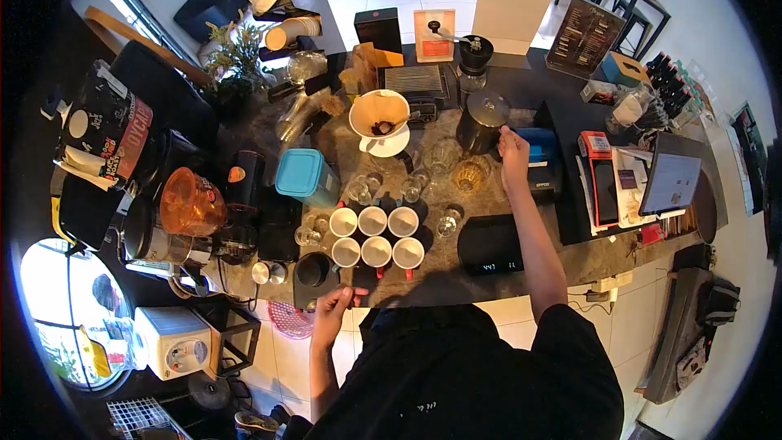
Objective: Brewing coffee using a pour-over method.
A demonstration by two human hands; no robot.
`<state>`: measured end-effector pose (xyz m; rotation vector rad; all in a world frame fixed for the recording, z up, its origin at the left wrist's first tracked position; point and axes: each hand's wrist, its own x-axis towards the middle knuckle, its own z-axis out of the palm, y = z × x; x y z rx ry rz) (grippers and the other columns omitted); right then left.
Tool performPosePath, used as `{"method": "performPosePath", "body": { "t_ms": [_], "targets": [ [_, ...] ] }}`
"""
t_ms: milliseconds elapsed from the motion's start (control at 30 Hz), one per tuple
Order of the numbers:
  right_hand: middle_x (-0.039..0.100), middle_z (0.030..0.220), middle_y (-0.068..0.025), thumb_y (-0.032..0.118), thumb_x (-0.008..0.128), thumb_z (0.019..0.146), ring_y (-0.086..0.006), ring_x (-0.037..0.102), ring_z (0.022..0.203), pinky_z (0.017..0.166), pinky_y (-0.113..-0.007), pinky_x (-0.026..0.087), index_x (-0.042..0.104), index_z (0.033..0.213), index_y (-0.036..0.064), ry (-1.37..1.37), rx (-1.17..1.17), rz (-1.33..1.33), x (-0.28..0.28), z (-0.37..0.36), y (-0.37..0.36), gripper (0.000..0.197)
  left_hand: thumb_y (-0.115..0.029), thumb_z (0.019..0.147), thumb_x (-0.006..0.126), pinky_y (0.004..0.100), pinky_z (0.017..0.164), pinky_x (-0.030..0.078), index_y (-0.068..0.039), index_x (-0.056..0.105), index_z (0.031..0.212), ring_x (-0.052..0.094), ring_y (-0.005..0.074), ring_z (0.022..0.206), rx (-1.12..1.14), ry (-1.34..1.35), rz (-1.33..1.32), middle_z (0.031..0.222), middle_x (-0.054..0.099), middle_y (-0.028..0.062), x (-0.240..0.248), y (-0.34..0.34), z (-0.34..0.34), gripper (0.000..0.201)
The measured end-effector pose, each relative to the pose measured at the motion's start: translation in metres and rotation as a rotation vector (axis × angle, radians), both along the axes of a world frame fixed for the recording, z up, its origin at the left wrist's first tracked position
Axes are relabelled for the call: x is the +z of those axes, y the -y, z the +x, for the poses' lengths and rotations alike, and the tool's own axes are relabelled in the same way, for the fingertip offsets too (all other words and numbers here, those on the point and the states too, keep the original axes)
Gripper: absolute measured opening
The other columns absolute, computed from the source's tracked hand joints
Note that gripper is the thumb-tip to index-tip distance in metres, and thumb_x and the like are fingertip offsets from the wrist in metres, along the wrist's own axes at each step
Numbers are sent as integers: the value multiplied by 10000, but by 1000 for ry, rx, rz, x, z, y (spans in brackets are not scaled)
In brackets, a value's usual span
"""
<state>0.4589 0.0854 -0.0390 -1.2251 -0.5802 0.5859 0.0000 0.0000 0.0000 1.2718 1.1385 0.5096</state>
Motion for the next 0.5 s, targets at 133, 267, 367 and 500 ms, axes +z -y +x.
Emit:
{"method": "performPosePath", "body": {
  "t_ms": [133,267,367,500],
  "targets": [
    [246,651,54,285,562,1025,-81,206,597,560,-306,176,319,665,133,-16,27,6,-7,-7,-2,459,-284,1050,509,257,697,391,24,739,926,488,81,724,-19,13,62,772,603,5,0,-4,-5,404],
    [263,642,60,261,574,1025,-72,226,594,556,-289,196,354,652,124,-34,38,4,-22,-3,0,454,-308,1055,496,258,730,402,18,742,901,519,97,774,-52,51,80,811,624,14,-11,-11,-12,437],
    [243,644,60,239,579,1024,-69,211,595,556,-291,195,356,658,120,-64,7,-9,-25,-4,-2,445,-327,1057,484,259,724,403,7,748,893,525,96,771,-59,33,70,817,628,16,-14,-11,-10,456],
    [274,640,59,248,581,1023,-70,229,597,558,-289,197,370,662,118,-42,31,-11,-26,-7,0,438,-333,1059,481,247,704,388,8,747,896,514,85,759,-31,23,3,791,611,3,-4,-12,-4,463]
  ]
}}
